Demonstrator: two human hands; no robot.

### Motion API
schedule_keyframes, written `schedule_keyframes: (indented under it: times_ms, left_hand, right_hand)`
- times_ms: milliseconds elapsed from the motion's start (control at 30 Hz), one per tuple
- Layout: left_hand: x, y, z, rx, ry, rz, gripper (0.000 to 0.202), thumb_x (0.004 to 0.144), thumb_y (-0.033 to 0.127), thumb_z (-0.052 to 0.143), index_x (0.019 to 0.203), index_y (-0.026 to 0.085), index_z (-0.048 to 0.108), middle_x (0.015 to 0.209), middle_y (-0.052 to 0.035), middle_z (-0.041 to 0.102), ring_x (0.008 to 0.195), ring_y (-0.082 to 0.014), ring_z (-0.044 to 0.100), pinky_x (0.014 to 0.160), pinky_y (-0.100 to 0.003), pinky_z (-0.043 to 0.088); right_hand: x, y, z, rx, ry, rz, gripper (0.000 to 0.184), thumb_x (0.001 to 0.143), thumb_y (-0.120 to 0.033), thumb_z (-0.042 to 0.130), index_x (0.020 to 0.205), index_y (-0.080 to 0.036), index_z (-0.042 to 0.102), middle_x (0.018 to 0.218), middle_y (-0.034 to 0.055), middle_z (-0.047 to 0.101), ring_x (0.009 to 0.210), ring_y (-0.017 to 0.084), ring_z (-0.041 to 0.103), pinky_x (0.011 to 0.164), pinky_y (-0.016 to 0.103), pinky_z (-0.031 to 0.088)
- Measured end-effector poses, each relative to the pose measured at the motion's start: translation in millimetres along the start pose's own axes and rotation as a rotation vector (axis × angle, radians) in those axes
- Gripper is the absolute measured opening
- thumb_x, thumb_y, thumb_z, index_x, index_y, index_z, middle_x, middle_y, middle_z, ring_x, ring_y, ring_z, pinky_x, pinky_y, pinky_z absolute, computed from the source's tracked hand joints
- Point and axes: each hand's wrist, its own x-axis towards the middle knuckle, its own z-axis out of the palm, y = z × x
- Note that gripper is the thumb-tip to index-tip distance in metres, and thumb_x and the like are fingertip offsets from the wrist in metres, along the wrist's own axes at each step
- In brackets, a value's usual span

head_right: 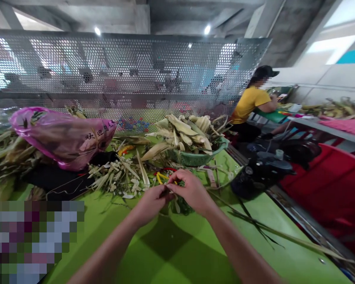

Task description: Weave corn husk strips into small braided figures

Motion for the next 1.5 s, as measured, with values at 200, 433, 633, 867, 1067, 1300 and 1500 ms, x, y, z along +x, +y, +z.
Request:
schedule_keyframes:
  times_ms: [200,433,633,867,1067,1300,1500]
  left_hand:
    - [-2.0,-0.8,3.0,0.044,-0.199,0.035,0.018,0.076,0.031,0.057,0.064,0.019,0.051,0.061,0.0028,0.044,0.058,-0.0117,0.037,0.056,-0.023,0.029]
    - [-5.1,3.7,10.1,-0.203,-0.193,-0.079,0.033,0.074,0.047,0.065,0.071,0.017,0.054,0.061,0.004,0.043,0.056,-0.0089,0.036,0.053,-0.022,0.028]
    - [-1.3,7.2,9.1,-0.395,-0.016,-0.049,0.033,0.076,0.047,0.067,0.087,0.016,0.061,0.07,-0.0003,0.058,0.063,-0.0092,0.05,0.06,-0.02,0.037]
    - [-2.9,4.3,7.5,-0.449,0.03,-0.117,0.035,0.076,0.049,0.066,0.086,0.016,0.066,0.073,0.0006,0.058,0.065,-0.0089,0.048,0.063,-0.021,0.038]
    - [-1.5,-1.5,7.6,-0.477,-0.002,-0.165,0.039,0.072,0.051,0.07,0.084,0.015,0.066,0.069,0.0017,0.053,0.063,-0.0089,0.044,0.061,-0.021,0.036]
    - [-2.4,2.7,8.0,-0.663,-0.017,-0.245,0.036,0.065,0.041,0.079,0.084,0.014,0.064,0.066,0.0015,0.055,0.059,-0.0079,0.048,0.057,-0.02,0.037]
    - [1.3,-2.0,6.0,-0.793,0.132,-0.208,0.033,0.065,0.03,0.081,0.088,0.015,0.064,0.079,-0.0017,0.065,0.067,-0.0088,0.057,0.065,-0.019,0.044]
  right_hand:
    - [-7.6,7.1,13.6,0.19,0.132,0.062,0.012,0.08,-0.031,0.061,0.076,-0.019,0.061,0.078,0.0009,0.059,0.08,0.019,0.054,0.077,0.032,0.041]
    - [-9.2,12.6,15.4,0.401,0.257,0.156,0.02,0.081,-0.038,0.063,0.085,-0.019,0.061,0.079,0.0004,0.058,0.078,0.017,0.054,0.075,0.029,0.043]
    - [-9.3,18.3,6.8,0.712,0.227,0.238,0.044,0.076,-0.046,0.07,0.108,-0.021,0.054,0.098,0.0041,0.062,0.094,0.019,0.057,0.083,0.031,0.046]
    - [-14.1,22.5,11.4,0.698,0.019,0.289,0.029,0.075,-0.042,0.072,0.074,-0.017,0.059,0.07,-0.0025,0.056,0.067,0.012,0.051,0.066,0.026,0.041]
    - [-14.9,17.5,14.0,0.73,0.064,0.264,0.029,0.074,-0.043,0.071,0.074,-0.017,0.058,0.07,-0.0014,0.055,0.068,0.015,0.05,0.065,0.027,0.04]
    - [-12.2,10.7,16.9,0.768,0.158,0.243,0.022,0.078,-0.038,0.066,0.072,-0.019,0.056,0.069,-0.0027,0.048,0.064,0.013,0.044,0.063,0.027,0.038]
    - [-15.3,18.1,8.1,0.554,0.269,0.188,0.019,0.084,-0.039,0.061,0.084,-0.021,0.056,0.076,-0.0014,0.052,0.069,0.014,0.047,0.063,0.025,0.039]
